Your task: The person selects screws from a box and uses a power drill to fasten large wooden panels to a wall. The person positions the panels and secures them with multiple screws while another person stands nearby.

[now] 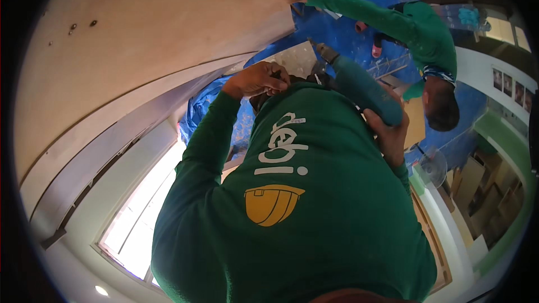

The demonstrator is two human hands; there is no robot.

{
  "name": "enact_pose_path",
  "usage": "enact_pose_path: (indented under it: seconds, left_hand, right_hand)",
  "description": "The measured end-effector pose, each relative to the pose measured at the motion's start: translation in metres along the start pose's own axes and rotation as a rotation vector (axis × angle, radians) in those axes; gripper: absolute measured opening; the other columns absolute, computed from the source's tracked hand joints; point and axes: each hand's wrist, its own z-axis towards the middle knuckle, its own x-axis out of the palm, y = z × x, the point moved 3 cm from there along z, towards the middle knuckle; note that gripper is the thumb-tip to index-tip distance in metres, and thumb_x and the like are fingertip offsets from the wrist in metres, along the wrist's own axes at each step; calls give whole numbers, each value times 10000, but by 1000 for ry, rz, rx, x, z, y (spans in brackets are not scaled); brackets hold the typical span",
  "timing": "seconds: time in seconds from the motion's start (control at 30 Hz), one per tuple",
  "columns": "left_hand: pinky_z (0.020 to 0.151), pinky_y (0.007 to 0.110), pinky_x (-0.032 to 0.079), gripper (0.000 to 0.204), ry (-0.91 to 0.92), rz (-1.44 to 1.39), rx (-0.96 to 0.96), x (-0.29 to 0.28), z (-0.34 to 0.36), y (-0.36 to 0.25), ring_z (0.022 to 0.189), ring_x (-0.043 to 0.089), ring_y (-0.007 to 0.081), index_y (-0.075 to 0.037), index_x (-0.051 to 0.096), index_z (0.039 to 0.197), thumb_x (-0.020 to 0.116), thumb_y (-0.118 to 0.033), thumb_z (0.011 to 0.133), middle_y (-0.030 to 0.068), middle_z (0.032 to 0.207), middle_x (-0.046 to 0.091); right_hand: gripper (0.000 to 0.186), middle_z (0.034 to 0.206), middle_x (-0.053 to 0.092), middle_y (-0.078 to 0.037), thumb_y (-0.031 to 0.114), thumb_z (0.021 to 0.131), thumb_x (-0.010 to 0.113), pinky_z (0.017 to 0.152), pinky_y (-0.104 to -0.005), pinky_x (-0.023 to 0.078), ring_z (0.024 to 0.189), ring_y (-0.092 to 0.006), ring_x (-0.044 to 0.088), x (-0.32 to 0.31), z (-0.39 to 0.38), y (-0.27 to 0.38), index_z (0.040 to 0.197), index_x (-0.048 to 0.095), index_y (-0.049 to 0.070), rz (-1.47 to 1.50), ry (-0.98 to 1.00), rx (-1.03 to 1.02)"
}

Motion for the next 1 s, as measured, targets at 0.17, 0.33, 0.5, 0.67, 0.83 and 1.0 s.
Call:
enact_pose_path:
  seconds: [0.17,0.33,0.5,0.67,0.83,1.0]
  left_hand:
    - [636,254,486,170,110,458,-95,-2,-1,-26,703,594,67,-7,772,1042,800,-112,911,-14,828,689]
    - [643,255,508,250,99,648,-185,2,-23,-26,712,626,87,12,801,1128,775,-162,951,33,853,744]
    - [599,263,487,278,2,171,-88,-11,-28,-9,689,635,109,52,761,1076,754,-218,1014,63,858,729]
    - [545,250,443,314,45,-351,244,-5,-9,-5,681,605,140,35,708,1044,687,-278,1063,85,852,674]
    - [536,253,378,309,133,-388,555,21,28,-45,653,495,142,-10,692,1010,626,-302,1090,83,841,615]
    - [561,243,354,290,32,-386,587,39,37,-82,708,470,129,-24,709,1050,620,-297,1095,35,822,554]
  right_hand:
    - [699,1294,732,-169,158,854,852,1070,-385,532,1191,-224,693,4,-1,4,1462,583,-58,36,-29,44]
    - [710,1298,727,-162,154,849,854,1072,-380,527,1192,-214,684,8,2,-14,1471,579,-52,73,18,37]
    - [725,1300,725,-158,158,838,857,1078,-378,521,1192,-210,680,11,1,-16,1477,581,-44,100,-14,18]
    - [733,1297,728,-154,158,831,859,1077,-374,522,1189,-217,688,8,1,-14,1478,582,-49,153,-32,-19]
    - [730,1312,721,-162,139,830,850,1029,-381,559,1146,-229,715,6,4,-15,1478,578,-61,229,-31,-51]
    - [718,1326,713,-177,103,839,832,999,-386,583,1119,-244,733,0,1,-7,1483,566,-70,308,-29,-77]
